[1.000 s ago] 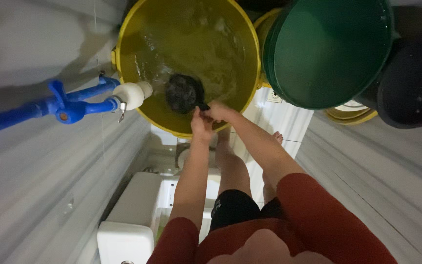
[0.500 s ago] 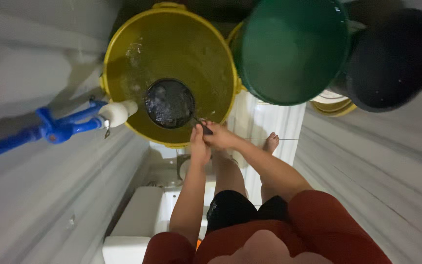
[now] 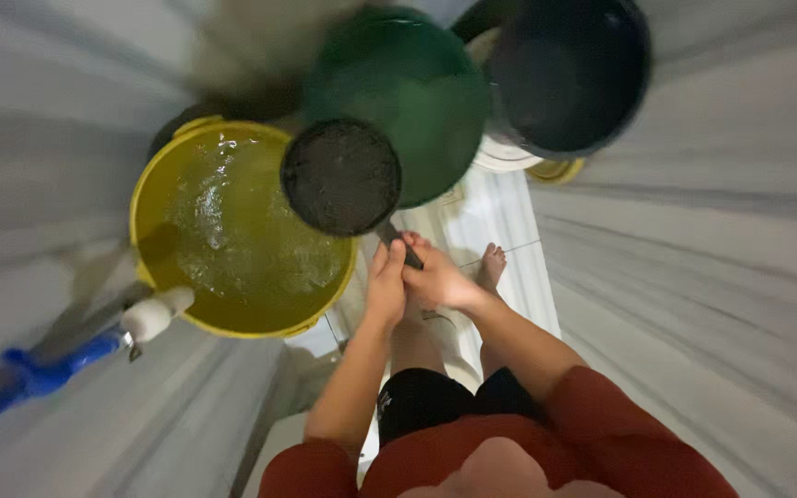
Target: The person uses a black dipper to transfer water from a yellow bucket into a light blue washbasin, then scrubs the inside of the washbasin by hand and pours the water into a toilet.
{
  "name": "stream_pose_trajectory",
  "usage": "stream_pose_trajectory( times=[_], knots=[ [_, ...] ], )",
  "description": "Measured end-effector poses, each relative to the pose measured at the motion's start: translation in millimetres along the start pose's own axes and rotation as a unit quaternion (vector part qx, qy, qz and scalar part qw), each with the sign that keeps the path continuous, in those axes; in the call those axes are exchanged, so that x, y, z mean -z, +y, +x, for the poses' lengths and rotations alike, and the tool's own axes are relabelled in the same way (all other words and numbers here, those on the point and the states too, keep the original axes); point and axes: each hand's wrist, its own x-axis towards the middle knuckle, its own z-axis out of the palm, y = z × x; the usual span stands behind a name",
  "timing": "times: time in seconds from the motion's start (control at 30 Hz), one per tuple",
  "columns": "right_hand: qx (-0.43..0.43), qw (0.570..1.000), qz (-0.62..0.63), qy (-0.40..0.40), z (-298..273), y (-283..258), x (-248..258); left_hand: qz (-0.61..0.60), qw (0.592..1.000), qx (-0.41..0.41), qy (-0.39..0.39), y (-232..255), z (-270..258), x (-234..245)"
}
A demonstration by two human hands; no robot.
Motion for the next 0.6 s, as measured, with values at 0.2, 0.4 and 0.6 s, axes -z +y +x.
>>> stream_pose_trajectory(
  times=[0.2, 0.4, 0.6],
  knots=[
    [0.022, 0.977, 0.211, 0.004, -9, -10, 67, 0.040, 0.996, 0.025, -0.075, -21, 57, -67],
    [-0.028, 0.946, 0.305, 0.107, -7, -36, 124, 0.210, 0.972, 0.101, -0.038, -31, 105, -128],
    [-0.029, 0.894, 0.436, 0.099, 8, -27, 166, 0.244, 0.963, 0.041, -0.106, -43, 133, -165]
  ],
)
